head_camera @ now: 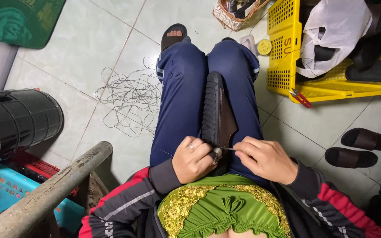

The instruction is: The person sits on the floor and sews a brown shoe using a needle and thread. They repeatedly push the needle through the shoe's sole and pull the thread to secure the stitches.

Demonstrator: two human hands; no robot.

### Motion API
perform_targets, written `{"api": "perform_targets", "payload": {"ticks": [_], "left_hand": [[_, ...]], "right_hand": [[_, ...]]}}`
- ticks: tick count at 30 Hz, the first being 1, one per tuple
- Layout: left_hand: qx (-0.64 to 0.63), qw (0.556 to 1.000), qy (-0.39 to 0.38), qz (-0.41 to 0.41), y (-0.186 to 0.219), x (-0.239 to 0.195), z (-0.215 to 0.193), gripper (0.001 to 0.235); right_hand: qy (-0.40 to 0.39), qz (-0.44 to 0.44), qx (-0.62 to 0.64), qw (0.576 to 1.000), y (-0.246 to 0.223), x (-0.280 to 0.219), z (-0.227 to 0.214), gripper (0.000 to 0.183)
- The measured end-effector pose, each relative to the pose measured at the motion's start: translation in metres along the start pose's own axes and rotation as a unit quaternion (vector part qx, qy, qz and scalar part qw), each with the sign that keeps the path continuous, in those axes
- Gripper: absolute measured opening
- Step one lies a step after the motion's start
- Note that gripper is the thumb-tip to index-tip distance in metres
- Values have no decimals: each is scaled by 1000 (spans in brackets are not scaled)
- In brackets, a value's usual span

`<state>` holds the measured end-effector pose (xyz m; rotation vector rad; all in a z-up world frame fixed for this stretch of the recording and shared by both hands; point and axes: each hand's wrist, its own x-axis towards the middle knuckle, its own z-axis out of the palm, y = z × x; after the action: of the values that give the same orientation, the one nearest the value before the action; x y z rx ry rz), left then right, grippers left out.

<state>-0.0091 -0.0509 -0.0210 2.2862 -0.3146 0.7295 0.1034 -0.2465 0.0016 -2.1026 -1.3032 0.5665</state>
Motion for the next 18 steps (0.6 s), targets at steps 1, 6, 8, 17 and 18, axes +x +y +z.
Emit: {"api": "perform_targets", "payload": {"ticks": [1, 6, 8, 17, 18], "left_hand": [[0, 1000, -1, 0, 0, -5, 0, 18], [-79, 992, -82, -59, -1, -4, -20, 17], [-46, 991, -81, -98, 0, -5, -23, 26], [-65, 953, -229, -190, -6, -18, -24, 31], [-172, 937, -208, -222, -7, -13, -29, 30]], "right_hand": [[1, 0, 1, 1000, 2, -8, 4, 16], [131, 40, 816, 561, 2, -13, -44, 32], [210, 3, 775, 597, 22, -30, -63, 35], [73, 119, 126, 982, -7, -10, 4, 75], [23, 111, 93, 989, -9, -11, 8, 77]]}}
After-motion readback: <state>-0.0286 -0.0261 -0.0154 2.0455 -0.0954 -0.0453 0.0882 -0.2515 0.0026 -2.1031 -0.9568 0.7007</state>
